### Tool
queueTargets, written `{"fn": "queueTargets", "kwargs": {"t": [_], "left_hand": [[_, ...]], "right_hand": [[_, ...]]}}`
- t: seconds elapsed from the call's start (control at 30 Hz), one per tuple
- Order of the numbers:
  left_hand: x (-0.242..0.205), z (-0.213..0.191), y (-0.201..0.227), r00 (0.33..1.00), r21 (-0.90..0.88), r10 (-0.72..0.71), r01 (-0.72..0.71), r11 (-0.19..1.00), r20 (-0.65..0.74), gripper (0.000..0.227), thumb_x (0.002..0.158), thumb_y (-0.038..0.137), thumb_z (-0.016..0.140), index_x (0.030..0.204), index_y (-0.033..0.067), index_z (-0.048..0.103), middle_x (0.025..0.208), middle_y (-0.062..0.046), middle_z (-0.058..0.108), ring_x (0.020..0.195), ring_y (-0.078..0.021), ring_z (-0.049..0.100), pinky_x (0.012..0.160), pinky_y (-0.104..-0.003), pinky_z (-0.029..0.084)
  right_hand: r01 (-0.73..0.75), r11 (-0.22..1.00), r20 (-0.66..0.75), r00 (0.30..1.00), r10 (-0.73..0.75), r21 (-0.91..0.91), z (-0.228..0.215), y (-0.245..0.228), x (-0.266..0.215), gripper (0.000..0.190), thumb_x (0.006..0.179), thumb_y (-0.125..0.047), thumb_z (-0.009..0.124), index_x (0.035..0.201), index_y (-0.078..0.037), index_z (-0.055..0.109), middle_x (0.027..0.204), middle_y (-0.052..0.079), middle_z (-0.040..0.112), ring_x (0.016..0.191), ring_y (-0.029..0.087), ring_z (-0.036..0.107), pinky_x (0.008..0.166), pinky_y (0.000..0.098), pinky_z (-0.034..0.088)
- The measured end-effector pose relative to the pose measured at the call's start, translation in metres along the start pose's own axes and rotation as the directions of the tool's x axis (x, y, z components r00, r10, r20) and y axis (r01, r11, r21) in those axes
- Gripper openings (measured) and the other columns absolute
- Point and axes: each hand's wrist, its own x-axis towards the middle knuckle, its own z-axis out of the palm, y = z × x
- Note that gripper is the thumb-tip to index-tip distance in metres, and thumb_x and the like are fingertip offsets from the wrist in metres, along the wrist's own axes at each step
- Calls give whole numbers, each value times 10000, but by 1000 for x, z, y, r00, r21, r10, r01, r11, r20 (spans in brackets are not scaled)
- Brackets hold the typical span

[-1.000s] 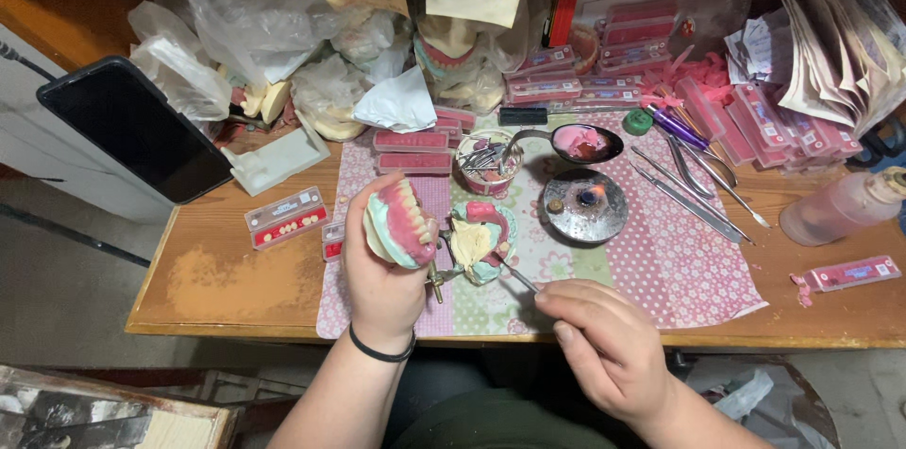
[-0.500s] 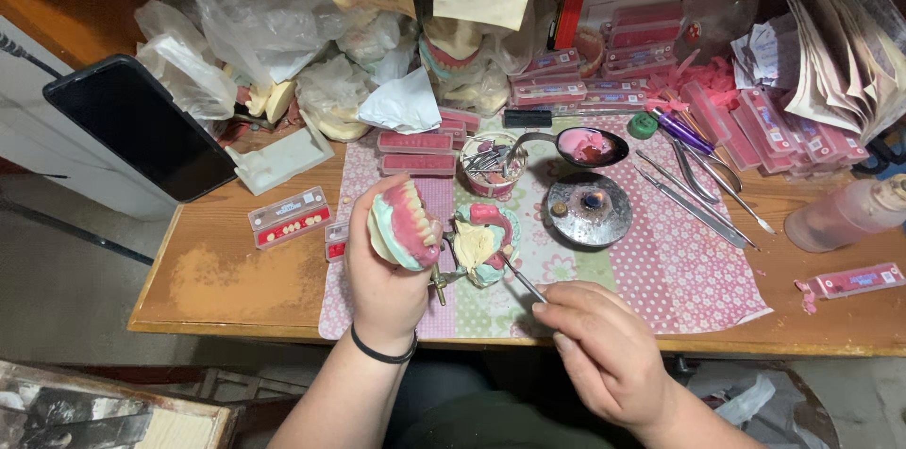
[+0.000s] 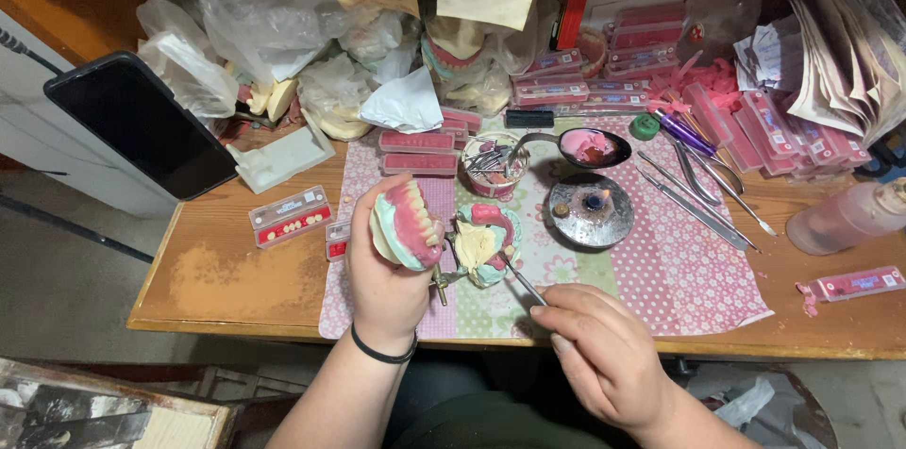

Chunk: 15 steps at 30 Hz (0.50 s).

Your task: The person assembles a dental prosthesis by placing pink wax teeth into a mold and adjusting their position with a metal tool. They repeatedly check the fit by closing the upper and lower halves of the mold together.

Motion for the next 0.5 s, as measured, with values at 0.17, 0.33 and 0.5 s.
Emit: {"fn": "queueTargets", "kwargs": {"t": [0.17, 0.33, 0.5], "left_hand": [[0, 0, -1, 1000, 7, -1, 1, 1000, -1, 561, 836, 49, 798, 1349, 57, 571, 1310, -77, 648, 1131, -138, 628, 1035, -241, 482], [-1, 1, -1, 1000, -5, -5, 5, 1000, -6, 556, 838, 47, 795, 1347, 55, 571, 1300, -78, 650, 1100, -129, 630, 1012, -235, 491], [0, 0, -1, 1000, 32, -7, 7, 999, -8, 555, 838, 78, 798, 1347, 58, 577, 1301, -76, 657, 1116, -135, 636, 1023, -240, 489]], "right_hand": [[20, 1000, 12, 1000, -20, 17, -1, -1, 1, 249, 1005, -132, 523, 1155, -5, 675, 1122, 202, 716, 1007, 353, 732, 973, 448, 588], [44, 999, 36, 998, -45, 32, -3, -2, 6, 255, 1008, -125, 504, 1155, 7, 667, 1124, 213, 703, 1002, 359, 722, 964, 447, 583], [53, 998, 47, 997, -55, 39, -5, -2, 5, 275, 1015, -139, 488, 1155, 14, 669, 1126, 220, 701, 998, 365, 718, 964, 458, 581]]}}
